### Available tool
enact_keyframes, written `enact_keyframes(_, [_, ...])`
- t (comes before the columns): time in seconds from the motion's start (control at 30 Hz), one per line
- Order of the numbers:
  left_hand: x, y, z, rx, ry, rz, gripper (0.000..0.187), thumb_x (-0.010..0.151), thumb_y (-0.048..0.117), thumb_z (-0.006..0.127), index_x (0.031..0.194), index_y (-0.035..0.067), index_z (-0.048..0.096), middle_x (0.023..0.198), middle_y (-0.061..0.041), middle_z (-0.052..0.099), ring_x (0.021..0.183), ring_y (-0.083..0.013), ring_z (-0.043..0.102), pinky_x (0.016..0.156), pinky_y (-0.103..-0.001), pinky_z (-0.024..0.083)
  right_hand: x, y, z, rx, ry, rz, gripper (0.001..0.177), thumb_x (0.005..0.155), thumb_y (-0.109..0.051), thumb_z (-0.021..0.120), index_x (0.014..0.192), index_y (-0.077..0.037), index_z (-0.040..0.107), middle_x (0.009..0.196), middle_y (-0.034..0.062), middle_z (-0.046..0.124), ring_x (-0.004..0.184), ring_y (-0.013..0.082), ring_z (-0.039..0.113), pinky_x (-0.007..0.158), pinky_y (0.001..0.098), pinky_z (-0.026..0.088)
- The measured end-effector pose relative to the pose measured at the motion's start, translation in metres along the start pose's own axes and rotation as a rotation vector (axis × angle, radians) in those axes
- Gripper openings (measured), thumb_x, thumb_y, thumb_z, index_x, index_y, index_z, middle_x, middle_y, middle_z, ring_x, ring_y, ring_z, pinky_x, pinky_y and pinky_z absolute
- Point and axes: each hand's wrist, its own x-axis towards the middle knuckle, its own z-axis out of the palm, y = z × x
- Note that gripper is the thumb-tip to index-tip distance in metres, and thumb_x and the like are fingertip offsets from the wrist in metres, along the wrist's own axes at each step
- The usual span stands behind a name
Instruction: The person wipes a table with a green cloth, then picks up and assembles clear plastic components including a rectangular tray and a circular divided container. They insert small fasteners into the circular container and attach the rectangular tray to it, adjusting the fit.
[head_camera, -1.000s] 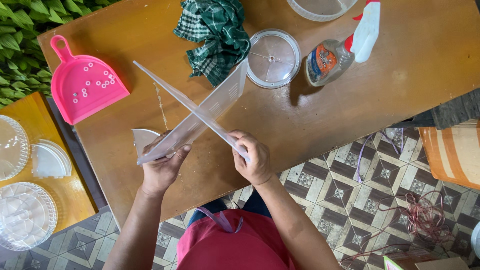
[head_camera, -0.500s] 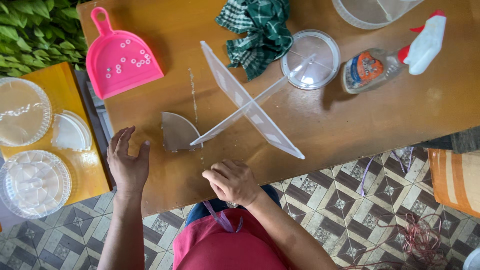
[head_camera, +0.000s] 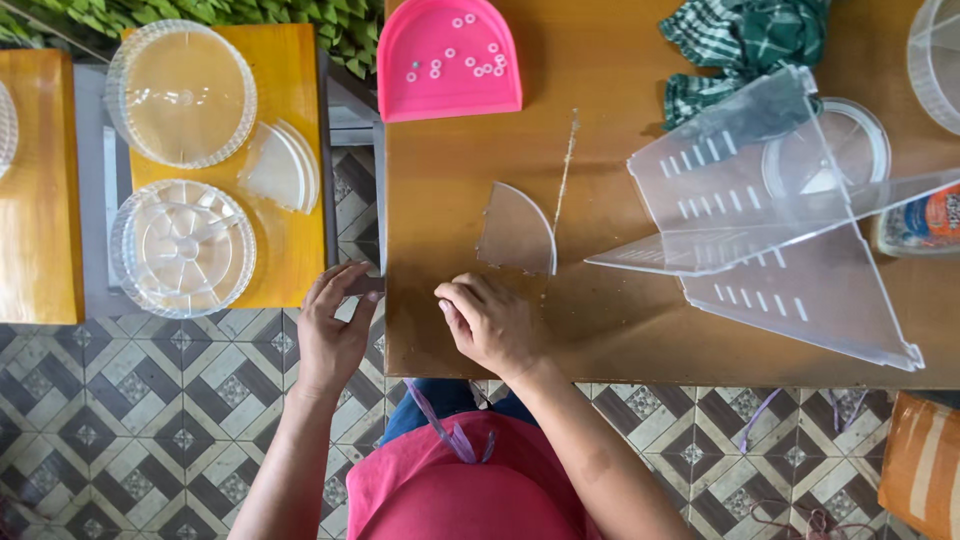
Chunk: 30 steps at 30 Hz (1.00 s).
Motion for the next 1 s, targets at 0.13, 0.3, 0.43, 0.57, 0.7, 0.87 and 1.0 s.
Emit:
enact_keyframes(0.13, [-0.010,-0.010,-0.020,-0.018,0.049,-0.028,0.036,0.089,0.004,0.073,0.124,0.005,0.069,0.128,-0.015,0.069,0.120,-0.0301,0.068,0.102,-0.037,0.052,0.014,-0.008,0.022,0.011,-0.072,0.009,0.019,0.093,-0.015,0.073,0.110,-0.013,0.065,0.101,0.0035,0.066,0.093,0.0253,0.067,0.075,0.0384,0.057])
enact_keyframes(0.3, [-0.021,-0.012,-0.018,-0.047,0.125,-0.081,0.036,0.089,0.005,0.074,0.125,0.006,0.069,0.127,-0.015,0.069,0.121,-0.0307,0.067,0.103,-0.038,0.050,0.020,-0.004,0.027,-0.019,-0.139,0.007,0.024,0.088,-0.018,0.075,0.109,-0.014,0.065,0.102,0.0046,0.063,0.097,0.0267,0.065,0.080,0.0409,0.056])
enact_keyframes(0.43, [-0.031,-0.018,-0.015,-0.015,0.117,-0.107,0.036,0.088,0.005,0.074,0.124,0.006,0.070,0.124,-0.015,0.071,0.120,-0.0303,0.067,0.102,-0.037,0.051,0.023,-0.001,0.030,-0.073,-0.241,0.042,0.028,0.087,-0.020,0.077,0.111,-0.015,0.063,0.100,0.0056,0.061,0.095,0.0272,0.064,0.075,0.0417,0.056])
enact_keyframes(0.57, [-0.021,-0.027,-0.022,-0.004,0.150,-0.090,0.035,0.088,0.005,0.074,0.123,0.006,0.070,0.123,-0.015,0.071,0.118,-0.0305,0.068,0.101,-0.038,0.051,0.030,-0.006,0.037,-0.140,-0.284,0.041,0.032,0.085,-0.022,0.078,0.110,-0.015,0.060,0.101,0.0088,0.059,0.096,0.0294,0.064,0.074,0.0427,0.056])
enact_keyframes(0.7, [0.010,-0.041,-0.036,0.105,0.147,0.027,0.034,0.088,0.005,0.075,0.122,0.006,0.071,0.121,-0.017,0.071,0.117,-0.0320,0.068,0.102,-0.040,0.051,0.038,-0.009,0.037,-0.153,-0.301,0.139,0.034,0.082,-0.028,0.079,0.105,-0.015,0.059,0.100,0.0093,0.062,0.092,0.0309,0.068,0.071,0.0447,0.056])
enact_keyframes(0.87, [0.078,-0.070,-0.065,0.186,0.157,0.056,0.031,0.092,0.010,0.075,0.123,0.008,0.072,0.121,-0.014,0.071,0.113,-0.0341,0.067,0.100,-0.043,0.051,0.060,-0.019,0.055,-0.135,-0.273,0.280,0.027,0.091,-0.031,0.078,0.102,-0.013,0.061,0.096,0.0068,0.070,0.082,0.0298,0.071,0.063,0.0446,0.056])
enact_keyframes(1.0, [0.129,-0.099,-0.090,0.436,0.087,0.180,0.037,0.091,0.018,0.078,0.127,0.010,0.072,0.123,-0.013,0.071,0.116,-0.0346,0.064,0.106,-0.049,0.042,0.081,-0.032,0.079,-0.049,0.052,0.157,0.023,0.088,-0.021,0.076,0.106,-0.013,0.064,0.094,0.0056,0.071,0.086,0.0267,0.071,0.070,0.0398,0.058])
